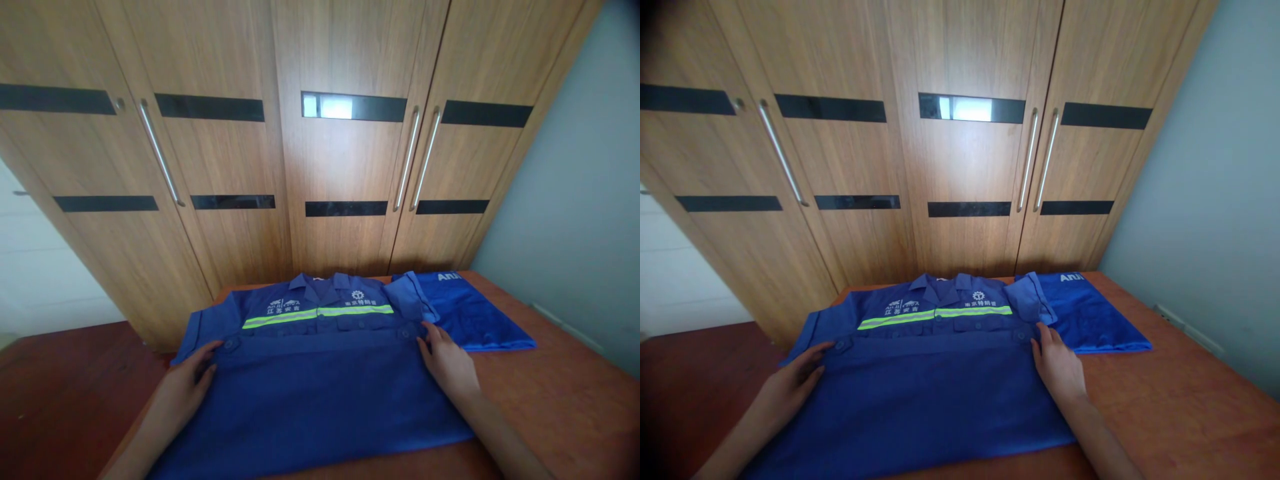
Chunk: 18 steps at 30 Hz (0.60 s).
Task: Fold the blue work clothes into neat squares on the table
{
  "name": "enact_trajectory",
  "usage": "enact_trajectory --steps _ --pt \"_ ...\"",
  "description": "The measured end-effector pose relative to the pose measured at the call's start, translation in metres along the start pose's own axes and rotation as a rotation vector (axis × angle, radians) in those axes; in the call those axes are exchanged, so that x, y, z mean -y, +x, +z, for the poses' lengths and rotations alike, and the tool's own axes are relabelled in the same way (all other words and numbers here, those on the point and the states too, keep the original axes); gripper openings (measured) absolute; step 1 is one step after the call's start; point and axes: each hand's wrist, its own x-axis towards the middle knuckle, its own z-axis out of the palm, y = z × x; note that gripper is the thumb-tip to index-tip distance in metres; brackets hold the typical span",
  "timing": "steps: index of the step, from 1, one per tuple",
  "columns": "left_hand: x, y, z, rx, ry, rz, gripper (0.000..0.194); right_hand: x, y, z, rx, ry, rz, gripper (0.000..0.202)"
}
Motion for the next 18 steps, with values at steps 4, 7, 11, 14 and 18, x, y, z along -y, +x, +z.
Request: enact_trajectory --steps 4,7,11,14,18 --pt "-0.029 -0.007 -0.002 -0.118 0.272 0.152 0.044 0.022 -0.010 -0.010 -0.118 -0.065 -0.130 0.036" --pt "-0.070 -0.016 0.012 -0.101 0.299 0.314 0.040 0.059 -0.023 -0.017 -0.049 0.089 -0.304 0.041" --pt "-0.128 -0.036 0.049 0.027 0.274 0.565 0.042 0.117 -0.047 -0.023 0.152 0.239 -0.495 0.052" --pt "-0.151 -0.048 0.073 0.098 0.289 0.662 0.052 0.143 -0.062 -0.021 0.273 0.273 -0.571 0.051" --pt "-0.149 -0.056 0.085 0.148 0.334 0.665 0.058 0.141 -0.064 -0.016 0.368 0.272 -0.585 0.053"
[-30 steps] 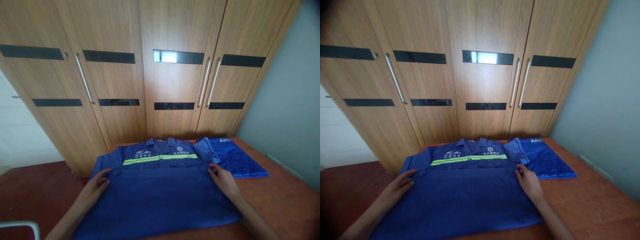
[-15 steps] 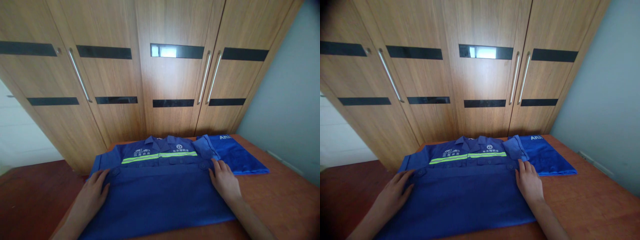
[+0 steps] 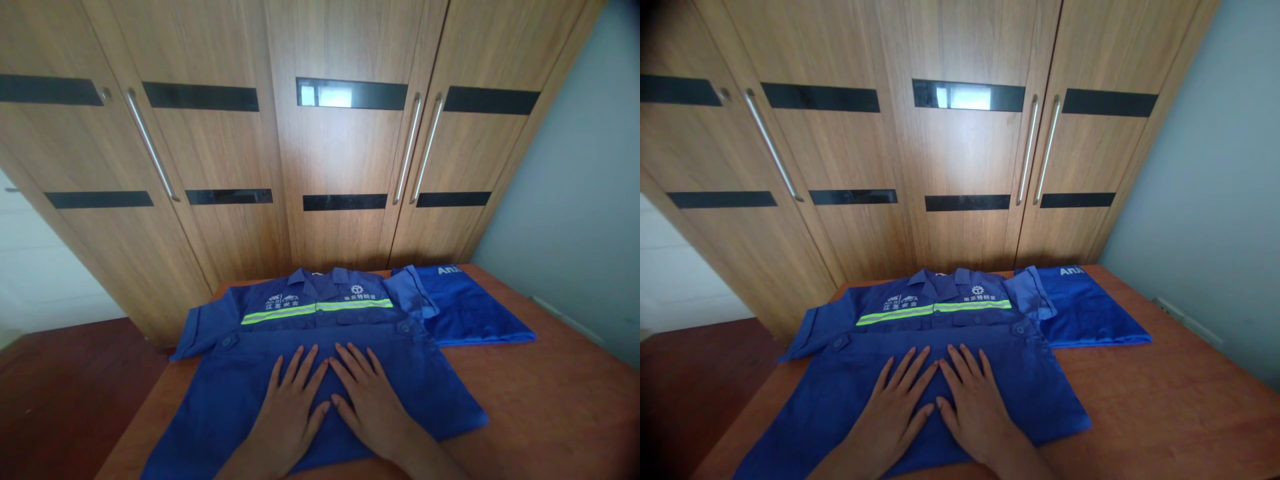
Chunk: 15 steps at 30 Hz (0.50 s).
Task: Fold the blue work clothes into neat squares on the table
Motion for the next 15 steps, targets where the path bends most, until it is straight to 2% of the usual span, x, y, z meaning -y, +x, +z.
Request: enact_trajectory --steps 5,8,15 --pt "0.010 -0.012 0.001 -0.017 0.027 -0.019 0.061 -0.030 -0.011 -0.004 0.000 -0.048 0.125 0.061" --pt "0.015 -0.021 -0.002 -0.011 0.056 -0.035 0.062 -0.040 -0.019 -0.006 -0.017 -0.077 0.191 0.061" --pt "0.020 -0.050 -0.011 -0.034 0.123 -0.050 0.061 -0.028 -0.031 -0.004 0.050 -0.029 0.171 0.060"
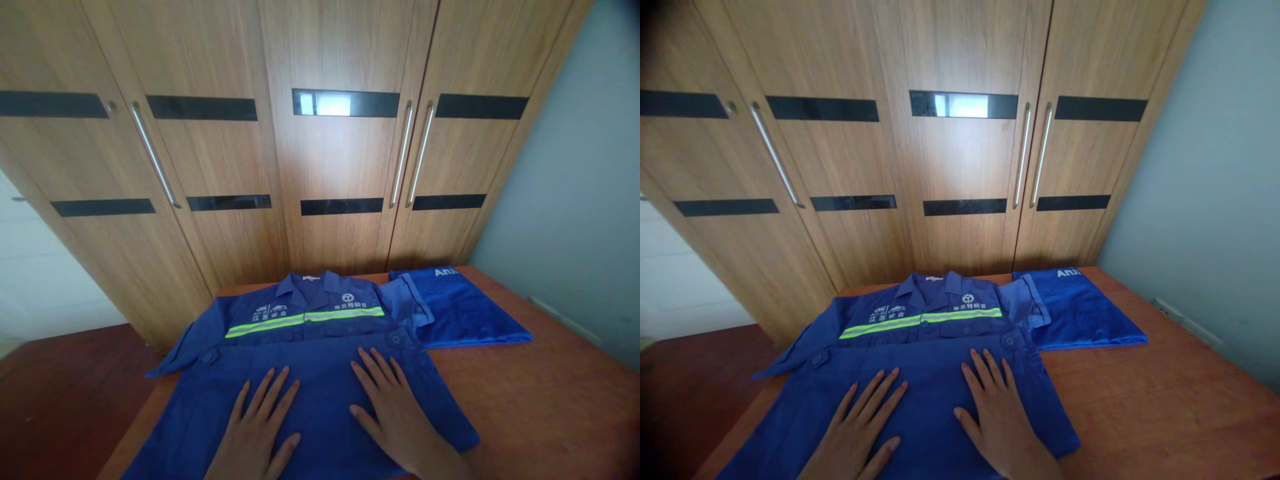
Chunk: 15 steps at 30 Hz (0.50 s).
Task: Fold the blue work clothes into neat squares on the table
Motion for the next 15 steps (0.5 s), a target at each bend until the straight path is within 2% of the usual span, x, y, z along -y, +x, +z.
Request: enact_trajectory --steps 4,7,11,13,15 --pt "-0.001 -0.012 -0.006 0.023 0.014 0.000 0.062 0.003 -0.011 0.004 0.001 0.033 -0.008 0.059" --pt "-0.003 -0.010 -0.013 0.120 -0.039 -0.037 0.060 0.004 -0.018 0.005 -0.007 0.073 -0.005 0.060" --pt "-0.009 0.013 -0.029 0.272 -0.150 -0.124 0.055 -0.001 -0.013 -0.009 -0.066 0.235 0.013 0.055" --pt "-0.016 0.030 -0.038 0.299 -0.194 -0.146 0.054 -0.016 0.000 -0.023 -0.147 0.395 0.090 0.046" --pt "-0.026 0.049 -0.045 0.310 -0.240 -0.132 0.055 -0.044 0.017 -0.040 -0.262 0.549 0.186 0.040"
